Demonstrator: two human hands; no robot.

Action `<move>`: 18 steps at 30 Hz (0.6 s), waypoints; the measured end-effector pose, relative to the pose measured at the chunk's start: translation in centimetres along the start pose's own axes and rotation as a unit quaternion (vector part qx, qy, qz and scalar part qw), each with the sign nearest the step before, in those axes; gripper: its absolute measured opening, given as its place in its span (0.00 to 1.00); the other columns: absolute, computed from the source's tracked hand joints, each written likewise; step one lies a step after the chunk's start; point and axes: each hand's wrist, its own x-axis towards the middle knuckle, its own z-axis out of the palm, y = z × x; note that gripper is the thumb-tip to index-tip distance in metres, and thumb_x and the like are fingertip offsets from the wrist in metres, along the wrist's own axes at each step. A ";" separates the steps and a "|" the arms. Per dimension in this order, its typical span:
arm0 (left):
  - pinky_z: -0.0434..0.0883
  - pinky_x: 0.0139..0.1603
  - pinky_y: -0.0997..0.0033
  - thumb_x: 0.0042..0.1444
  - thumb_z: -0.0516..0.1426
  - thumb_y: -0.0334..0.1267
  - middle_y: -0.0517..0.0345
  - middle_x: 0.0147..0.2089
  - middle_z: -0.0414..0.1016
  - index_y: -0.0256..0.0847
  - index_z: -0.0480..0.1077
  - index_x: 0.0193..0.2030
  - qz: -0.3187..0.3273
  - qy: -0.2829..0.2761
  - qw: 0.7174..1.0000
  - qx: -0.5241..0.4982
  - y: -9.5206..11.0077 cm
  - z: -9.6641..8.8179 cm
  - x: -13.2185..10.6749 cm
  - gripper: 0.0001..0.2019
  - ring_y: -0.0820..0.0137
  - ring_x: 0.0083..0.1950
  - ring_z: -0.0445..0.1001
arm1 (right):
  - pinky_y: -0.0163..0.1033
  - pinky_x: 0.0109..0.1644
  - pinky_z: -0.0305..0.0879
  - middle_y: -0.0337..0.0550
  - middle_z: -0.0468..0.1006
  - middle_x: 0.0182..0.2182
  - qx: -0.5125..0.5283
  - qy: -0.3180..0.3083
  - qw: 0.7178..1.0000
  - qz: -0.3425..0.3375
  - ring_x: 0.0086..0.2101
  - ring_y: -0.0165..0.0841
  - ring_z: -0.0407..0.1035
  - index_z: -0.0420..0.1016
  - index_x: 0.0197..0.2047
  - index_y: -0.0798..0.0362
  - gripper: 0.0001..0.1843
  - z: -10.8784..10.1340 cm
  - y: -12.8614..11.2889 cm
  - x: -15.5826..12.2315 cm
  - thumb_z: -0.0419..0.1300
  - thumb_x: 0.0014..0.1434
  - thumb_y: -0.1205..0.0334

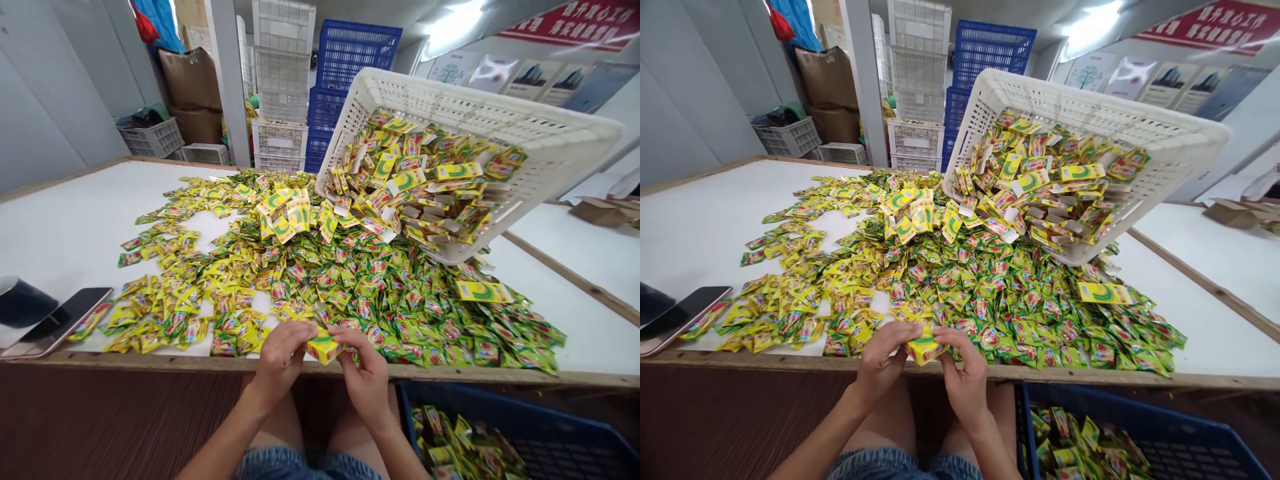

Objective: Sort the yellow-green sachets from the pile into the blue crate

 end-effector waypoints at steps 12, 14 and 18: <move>0.66 0.52 0.59 0.50 0.57 0.26 0.53 0.46 0.74 0.46 0.65 0.51 0.013 0.000 1.000 -0.002 0.4 -0.7 -0.3 0.21 0.64 0.51 0.69 | 0.44 0.50 0.63 0.44 0.74 0.41 0.007 0.008 1.000 0.013 0.45 0.35 0.67 0.70 0.41 0.50 0.11 -0.4 -0.8 -0.6 0.57 0.54 0.71; 0.69 0.48 0.63 0.50 0.59 0.29 0.54 0.44 0.75 0.46 0.67 0.49 -0.066 0.005 0.997 -0.028 0.8 -0.3 -0.4 0.18 0.65 0.47 0.72 | 0.42 0.48 0.64 0.45 0.74 0.41 0.044 0.036 0.995 0.081 0.43 0.35 0.67 0.71 0.42 0.51 0.11 -0.3 -0.8 -0.5 0.59 0.52 0.67; 0.70 0.45 0.66 0.46 0.62 0.35 0.54 0.45 0.74 0.44 0.66 0.48 -0.260 0.033 0.952 -0.158 1.7 0.6 0.0 0.20 0.65 0.45 0.73 | 0.38 0.44 0.66 0.44 0.74 0.39 0.136 0.112 0.966 0.187 0.41 0.34 0.68 0.71 0.41 0.52 0.14 0.1 -0.2 -0.3 0.63 0.49 0.61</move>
